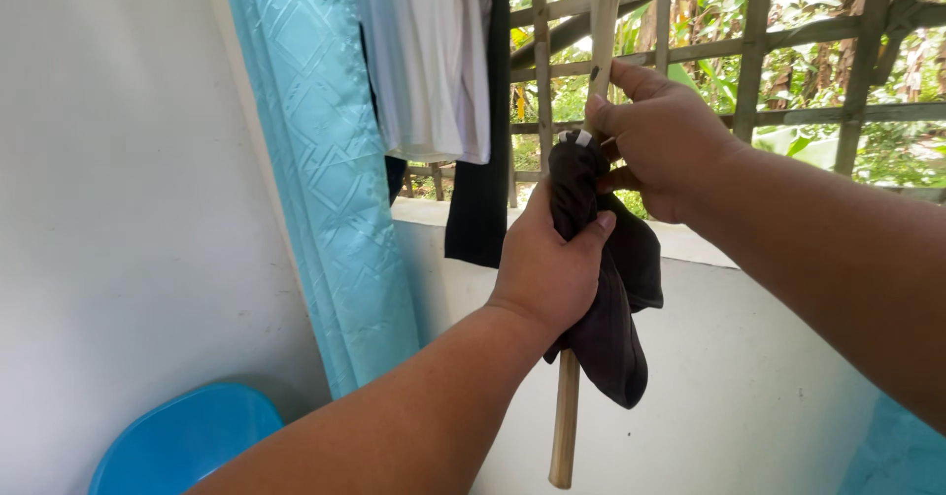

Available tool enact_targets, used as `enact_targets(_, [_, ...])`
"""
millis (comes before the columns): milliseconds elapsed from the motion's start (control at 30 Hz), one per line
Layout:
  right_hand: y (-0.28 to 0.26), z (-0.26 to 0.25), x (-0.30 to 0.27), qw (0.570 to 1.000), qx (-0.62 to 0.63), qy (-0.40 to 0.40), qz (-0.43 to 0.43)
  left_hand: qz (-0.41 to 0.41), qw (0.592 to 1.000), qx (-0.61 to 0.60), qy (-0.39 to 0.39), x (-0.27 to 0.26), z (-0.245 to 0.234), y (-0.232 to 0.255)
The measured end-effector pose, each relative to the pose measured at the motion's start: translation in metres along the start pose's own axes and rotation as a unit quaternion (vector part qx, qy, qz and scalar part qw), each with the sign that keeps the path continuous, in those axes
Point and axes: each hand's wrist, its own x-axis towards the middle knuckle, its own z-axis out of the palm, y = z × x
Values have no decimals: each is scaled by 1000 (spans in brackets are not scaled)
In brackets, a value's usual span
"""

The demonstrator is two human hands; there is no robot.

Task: The person wipes a white window sill with a dark cloth while holding a broom handle for support. The person moves the cloth back and forth along the sill, then wipes the broom handle with the same cloth.

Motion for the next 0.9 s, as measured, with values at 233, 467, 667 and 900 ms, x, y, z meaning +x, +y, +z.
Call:
enact_targets(233, [15, -39, 26, 998, -15, 54, 3, -37, 995, 64, -61, 27, 32, -5])
enact_targets(467, [92, -36, -7, 978, 9, 111, 175, -138, 975, 102, -140, -22, 28, -33])
enact_targets(667, [130, 0, -53, 953, 42, 105, 282, -280, 937, 105, -180, -74, -6, -47])
enact_targets(900, [132, 44, -93, 918, 50, 100, 380, -316, 916, 148, -199, -110, -49, -53])
